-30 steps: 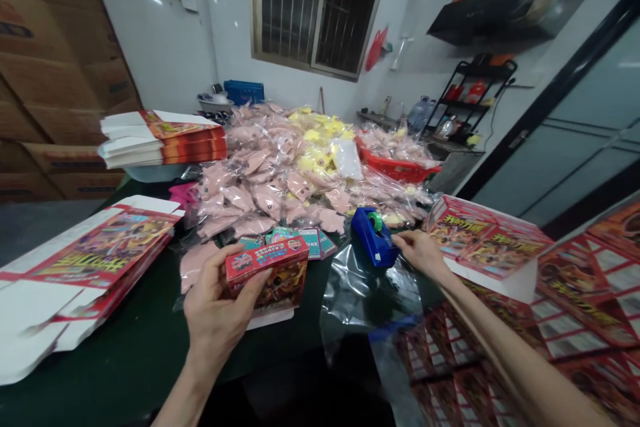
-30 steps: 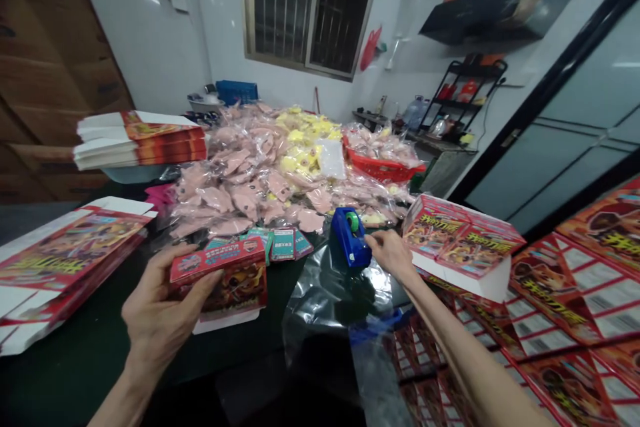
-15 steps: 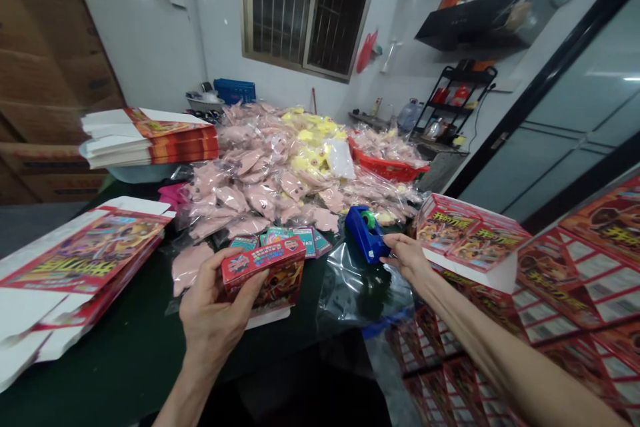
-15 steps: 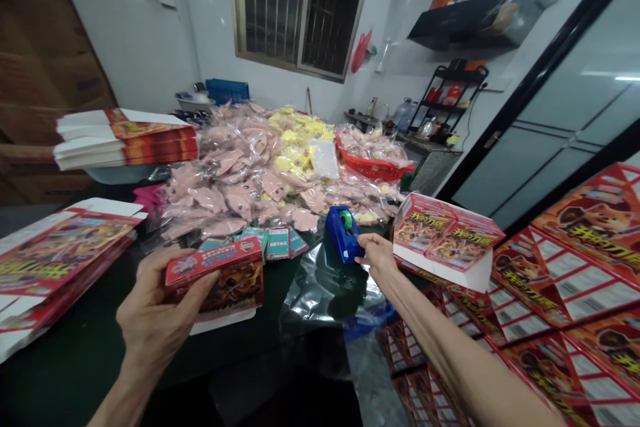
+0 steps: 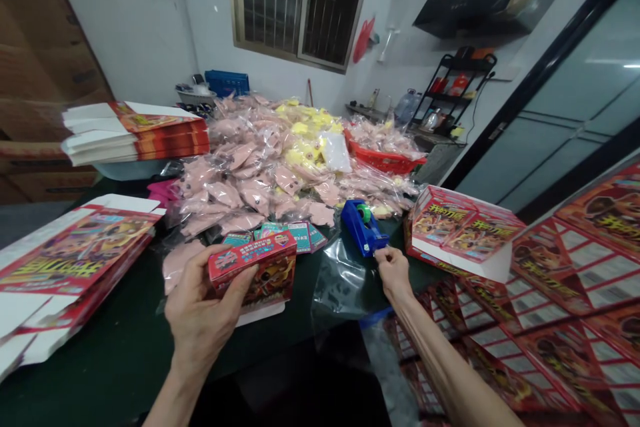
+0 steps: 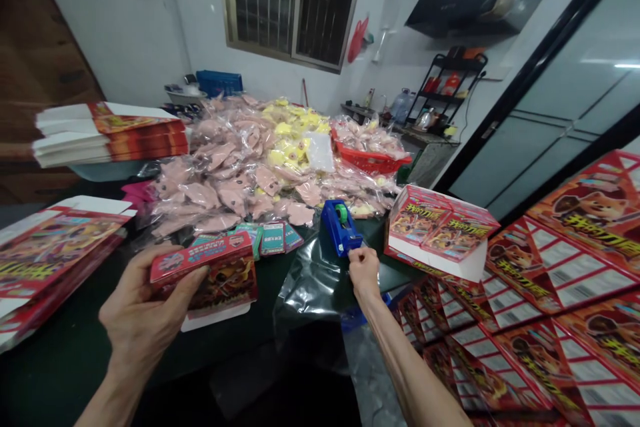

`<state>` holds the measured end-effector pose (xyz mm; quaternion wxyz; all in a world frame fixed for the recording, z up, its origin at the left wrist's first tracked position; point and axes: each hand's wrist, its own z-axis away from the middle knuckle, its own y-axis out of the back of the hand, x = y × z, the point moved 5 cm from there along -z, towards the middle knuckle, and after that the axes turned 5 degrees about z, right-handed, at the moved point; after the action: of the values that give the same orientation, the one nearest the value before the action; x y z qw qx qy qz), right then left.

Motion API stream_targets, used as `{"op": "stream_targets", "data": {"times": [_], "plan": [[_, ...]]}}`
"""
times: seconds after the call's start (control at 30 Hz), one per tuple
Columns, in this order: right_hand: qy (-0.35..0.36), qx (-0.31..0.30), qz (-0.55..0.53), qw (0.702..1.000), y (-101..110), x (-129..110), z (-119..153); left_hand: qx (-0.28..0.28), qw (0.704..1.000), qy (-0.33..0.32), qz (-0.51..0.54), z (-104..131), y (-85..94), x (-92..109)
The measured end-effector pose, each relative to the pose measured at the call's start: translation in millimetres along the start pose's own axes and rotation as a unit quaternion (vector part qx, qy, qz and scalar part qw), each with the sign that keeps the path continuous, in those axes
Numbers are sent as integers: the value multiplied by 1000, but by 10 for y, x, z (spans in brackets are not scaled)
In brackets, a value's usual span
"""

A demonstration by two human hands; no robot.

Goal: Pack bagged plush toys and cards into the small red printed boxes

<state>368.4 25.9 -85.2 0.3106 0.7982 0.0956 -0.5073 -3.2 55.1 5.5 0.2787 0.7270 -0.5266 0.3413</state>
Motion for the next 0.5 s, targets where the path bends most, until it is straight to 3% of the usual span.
{"op": "stream_targets", "data": {"times": [0.13,0.23,0.4,0.5], "plan": [[41,8,49,998,170,-154,66,-2,998,-62,-30,-22,4,116],[82,-2,48,996,300,-470,326,-10,996,-76,-47,-27,1,148],[179,-173,-78,966,98,-1510,1094,-16,998,-46,-40,2,-2,98],[115,-246,-254,928,-182,-2001,1386,-27,998,-46,-34,23,-4,108]]}}
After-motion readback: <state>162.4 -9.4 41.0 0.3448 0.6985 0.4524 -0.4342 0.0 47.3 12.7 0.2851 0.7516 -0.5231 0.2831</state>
